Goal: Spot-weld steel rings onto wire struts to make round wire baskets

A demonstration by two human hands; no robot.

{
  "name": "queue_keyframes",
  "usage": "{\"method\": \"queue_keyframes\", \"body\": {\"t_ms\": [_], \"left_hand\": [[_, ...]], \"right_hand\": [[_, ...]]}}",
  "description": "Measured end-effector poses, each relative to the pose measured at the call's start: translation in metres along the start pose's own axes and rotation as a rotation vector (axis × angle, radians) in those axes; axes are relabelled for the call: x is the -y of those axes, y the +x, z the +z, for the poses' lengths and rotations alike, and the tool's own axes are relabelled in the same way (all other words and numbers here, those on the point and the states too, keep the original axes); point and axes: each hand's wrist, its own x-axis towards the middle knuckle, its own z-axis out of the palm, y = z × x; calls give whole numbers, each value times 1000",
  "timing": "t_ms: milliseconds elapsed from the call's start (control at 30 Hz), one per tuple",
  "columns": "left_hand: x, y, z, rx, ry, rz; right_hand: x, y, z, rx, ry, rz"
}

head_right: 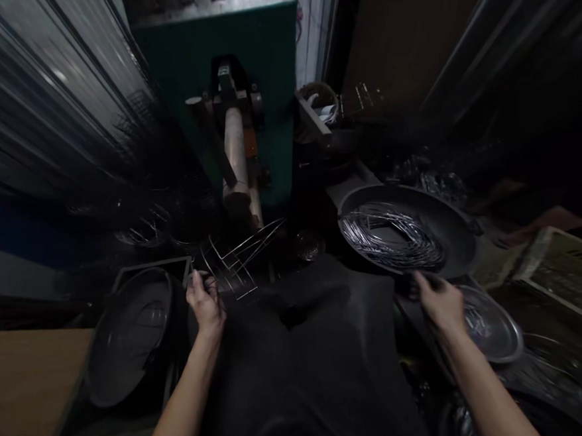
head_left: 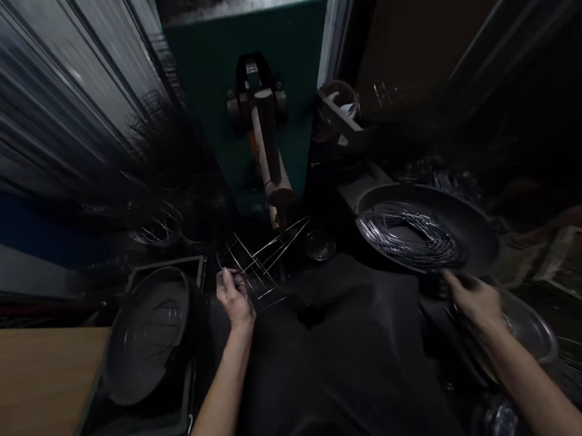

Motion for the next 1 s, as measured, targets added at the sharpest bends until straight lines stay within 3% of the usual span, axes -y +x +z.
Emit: {"method": "queue_keyframes", "body": {"t_ms": [33, 100, 167, 300, 533, 733, 1000], "left_hand": [[0, -1, 0, -10, -1, -4], [-1, -2, -1, -24, 2, -15], [-2, -4, -2, -17, 5, -18], [-2, -3, -7, -3, 14, -8], [5, 6, -12, -16, 62, 68], [10, 8, -12, -10, 126, 58], [4, 12, -3, -21, 110, 46]], "right_hand": [[33, -14, 18, 74, 168, 113], [96, -42, 57, 362, 468, 257], [146, -67, 92, 545, 647, 283], [202, -96, 132, 666, 777, 248], [223, -118, 137, 698, 1022, 350], [226, -128, 140, 689, 1052, 466], [234, -128, 140, 668, 1103, 505]]}}
